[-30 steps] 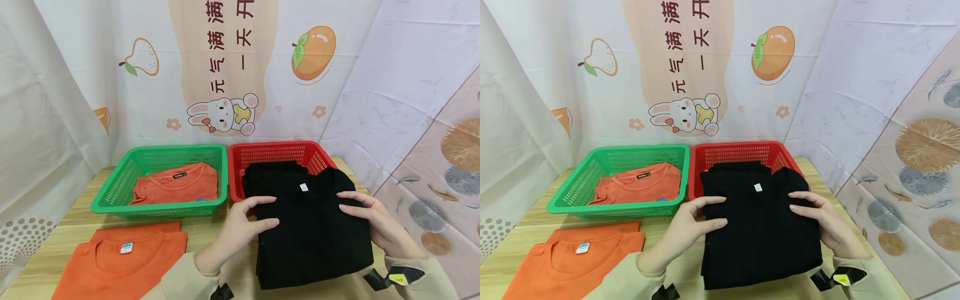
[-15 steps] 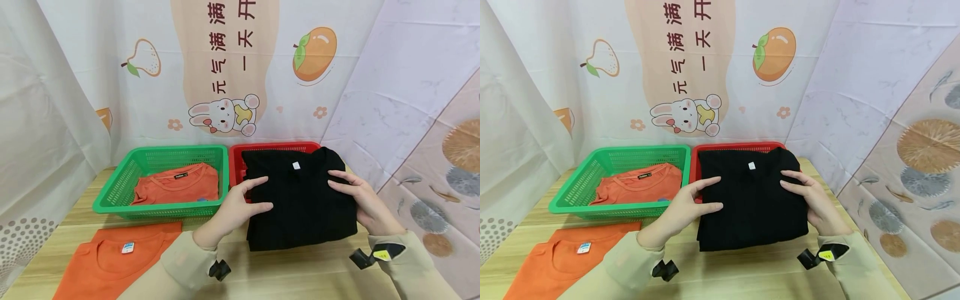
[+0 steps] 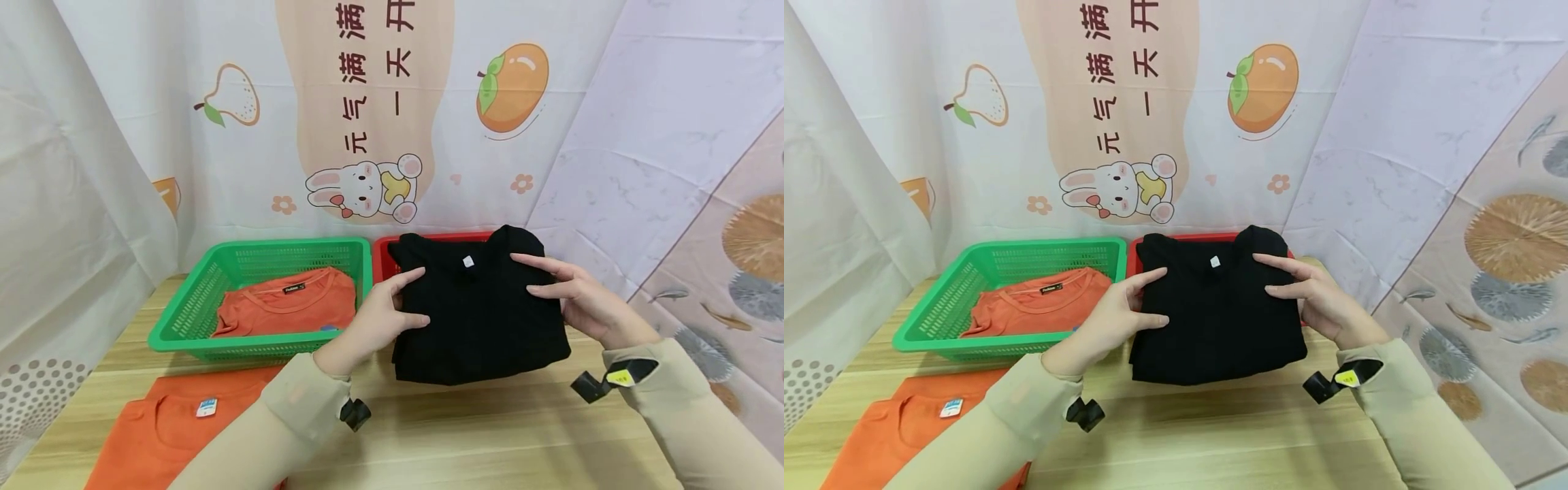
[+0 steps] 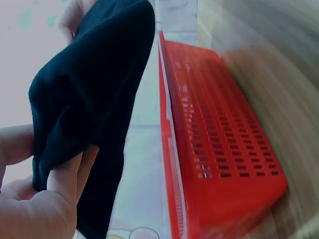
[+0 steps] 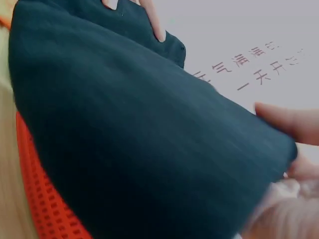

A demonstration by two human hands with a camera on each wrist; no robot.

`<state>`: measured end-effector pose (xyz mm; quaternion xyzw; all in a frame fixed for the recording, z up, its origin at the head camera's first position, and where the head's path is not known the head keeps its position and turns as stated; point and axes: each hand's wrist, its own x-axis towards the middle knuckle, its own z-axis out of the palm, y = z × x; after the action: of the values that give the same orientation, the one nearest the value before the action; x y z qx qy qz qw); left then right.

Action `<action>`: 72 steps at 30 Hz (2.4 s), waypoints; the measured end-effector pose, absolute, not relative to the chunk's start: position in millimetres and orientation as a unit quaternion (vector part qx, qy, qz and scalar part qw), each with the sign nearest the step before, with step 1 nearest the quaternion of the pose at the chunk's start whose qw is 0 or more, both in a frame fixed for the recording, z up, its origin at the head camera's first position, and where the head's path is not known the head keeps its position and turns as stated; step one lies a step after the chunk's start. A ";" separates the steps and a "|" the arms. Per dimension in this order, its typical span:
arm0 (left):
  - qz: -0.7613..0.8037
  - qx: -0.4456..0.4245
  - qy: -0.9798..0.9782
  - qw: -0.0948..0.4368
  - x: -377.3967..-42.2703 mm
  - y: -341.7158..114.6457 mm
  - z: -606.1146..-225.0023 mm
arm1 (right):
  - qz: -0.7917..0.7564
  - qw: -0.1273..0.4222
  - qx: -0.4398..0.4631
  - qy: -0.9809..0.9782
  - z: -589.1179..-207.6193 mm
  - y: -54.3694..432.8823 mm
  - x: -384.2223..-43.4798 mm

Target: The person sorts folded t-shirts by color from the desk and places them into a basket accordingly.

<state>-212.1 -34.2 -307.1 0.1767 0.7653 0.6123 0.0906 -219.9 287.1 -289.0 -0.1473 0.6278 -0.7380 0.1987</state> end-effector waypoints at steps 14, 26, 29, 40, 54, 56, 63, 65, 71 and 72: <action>0.572 0.132 0.808 0.045 -237.5 -39.2 -298.8 | -0.661 0.124 -0.077 0.736 -273.1 272.9 -243.0; 0.572 0.111 0.813 0.016 -263.7 -43.6 -284.2 | -0.716 -0.004 -0.001 0.698 -261.1 262.0 -258.4; 0.572 0.107 0.813 0.007 -269.2 -43.8 -283.6 | -0.714 -0.028 0.005 0.699 -261.2 260.5 -262.8; 0.574 0.086 0.814 0.003 -283.6 -46.9 -290.6 | -0.714 -0.023 0.031 0.699 -270.7 254.8 -280.1; 0.534 0.054 0.843 -0.020 -298.2 -29.6 -310.7 | -0.674 -0.030 0.074 0.735 -290.9 256.3 -302.3; 0.530 0.047 0.847 -0.018 -299.4 -28.9 -312.0 | -0.674 -0.033 0.076 0.734 -293.9 256.6 -304.7; 0.518 0.034 0.855 -0.006 -301.7 -27.0 -313.5 | -0.665 -0.051 0.080 0.741 -299.8 254.5 -307.0; 0.513 0.032 0.858 -0.005 -302.3 -26.4 -314.2 | -0.657 -0.054 0.082 0.748 -300.5 253.4 -307.2; 0.510 0.030 0.860 -0.007 -302.3 -26.1 -318.0 | -0.615 -0.054 0.083 0.782 -304.7 254.1 -308.8; 0.515 0.027 0.857 -0.005 -302.0 -26.7 -319.1 | -0.605 -0.049 0.080 0.791 -306.2 255.4 -308.9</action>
<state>-302.0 -26.7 -319.1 0.0269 0.8568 0.5149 -0.0053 -308.9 255.4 -306.2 0.0804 0.7907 -0.6050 -0.0487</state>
